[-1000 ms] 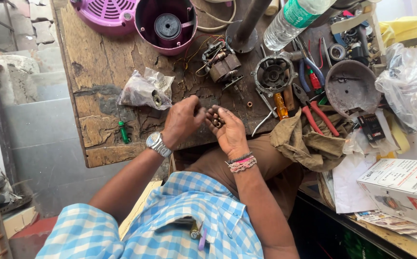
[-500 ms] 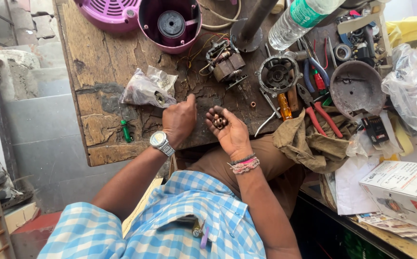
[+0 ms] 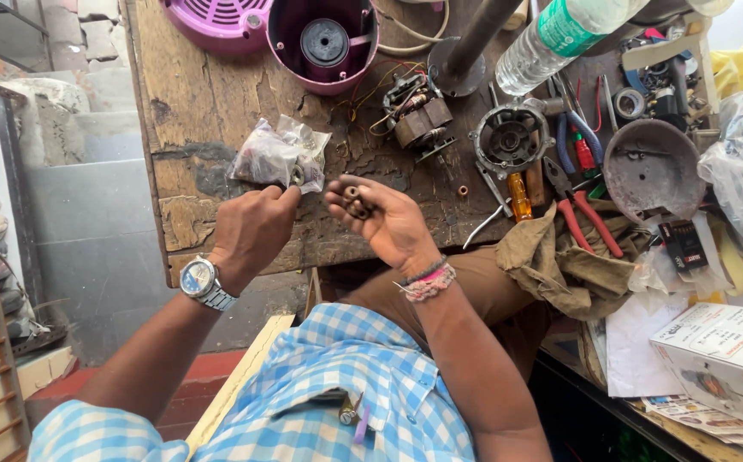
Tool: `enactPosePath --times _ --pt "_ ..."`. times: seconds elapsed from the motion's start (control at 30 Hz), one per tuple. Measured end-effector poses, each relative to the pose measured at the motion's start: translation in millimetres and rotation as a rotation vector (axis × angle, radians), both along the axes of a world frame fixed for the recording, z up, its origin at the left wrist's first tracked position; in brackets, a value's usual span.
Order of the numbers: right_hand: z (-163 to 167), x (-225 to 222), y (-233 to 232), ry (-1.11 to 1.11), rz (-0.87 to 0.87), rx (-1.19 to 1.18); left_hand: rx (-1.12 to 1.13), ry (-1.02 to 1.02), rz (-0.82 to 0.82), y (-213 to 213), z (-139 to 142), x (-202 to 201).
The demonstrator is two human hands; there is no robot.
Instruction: The person assembles small electrical components on a cluttered workbench. They repeatedly open plastic bags, remove small metal parts, and place them into a motor housing while handling various tools and parts.
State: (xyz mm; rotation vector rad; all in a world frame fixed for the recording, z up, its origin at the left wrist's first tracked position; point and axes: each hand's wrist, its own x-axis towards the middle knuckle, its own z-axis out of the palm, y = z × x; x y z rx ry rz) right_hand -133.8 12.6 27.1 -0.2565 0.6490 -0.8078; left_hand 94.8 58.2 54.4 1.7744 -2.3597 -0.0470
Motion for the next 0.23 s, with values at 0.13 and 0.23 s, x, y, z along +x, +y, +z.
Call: enactPosePath --times 0.13,0.23 --pt "-8 31 -18 -0.023 0.094 -0.011 -0.006 0.049 0.019 3 -3 1" --pt "-27 47 -25 -0.063 0.131 -0.048 0.009 0.077 0.035 6 -8 1"
